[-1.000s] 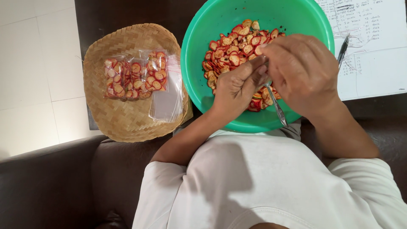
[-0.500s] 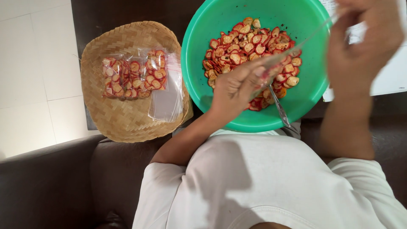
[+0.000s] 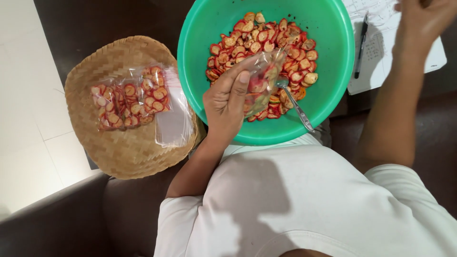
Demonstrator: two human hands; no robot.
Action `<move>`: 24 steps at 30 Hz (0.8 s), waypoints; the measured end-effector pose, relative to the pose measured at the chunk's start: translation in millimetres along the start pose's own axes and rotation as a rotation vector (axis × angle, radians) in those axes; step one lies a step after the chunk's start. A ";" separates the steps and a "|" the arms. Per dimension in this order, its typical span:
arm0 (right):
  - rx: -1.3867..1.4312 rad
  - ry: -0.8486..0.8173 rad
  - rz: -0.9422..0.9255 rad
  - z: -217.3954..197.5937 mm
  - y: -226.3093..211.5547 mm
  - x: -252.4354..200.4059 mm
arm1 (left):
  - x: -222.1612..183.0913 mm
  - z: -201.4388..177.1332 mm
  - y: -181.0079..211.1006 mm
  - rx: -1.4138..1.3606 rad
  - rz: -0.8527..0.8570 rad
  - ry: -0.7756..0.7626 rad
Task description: The person is using a spoon to fill small plastic bags with sliced snacks from a large green bowl.
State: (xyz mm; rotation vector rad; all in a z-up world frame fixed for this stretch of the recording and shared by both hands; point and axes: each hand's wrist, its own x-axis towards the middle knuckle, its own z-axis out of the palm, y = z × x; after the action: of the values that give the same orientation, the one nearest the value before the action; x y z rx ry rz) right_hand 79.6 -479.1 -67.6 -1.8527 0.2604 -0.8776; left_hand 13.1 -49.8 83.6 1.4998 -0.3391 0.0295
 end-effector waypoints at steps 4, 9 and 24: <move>0.051 -0.023 0.019 3.0 14.3 -10.1 | -0.9 -1.4 -0.5 0.013 -0.025 0.007; -0.604 -0.151 -0.237 -25.3 67.7 -14.7 | -2.0 -2.8 -0.5 -0.018 -0.010 0.000; -0.854 -0.246 -0.349 -35.9 -76.3 -30.8 | 1.2 -3.7 -8.6 -0.349 0.001 0.028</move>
State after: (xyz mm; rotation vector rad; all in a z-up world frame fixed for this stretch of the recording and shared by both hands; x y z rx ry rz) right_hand 17.8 -453.4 -7.8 -2.8421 0.1669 -0.8152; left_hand 16.9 -47.1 75.4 1.1522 -0.3047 -0.0081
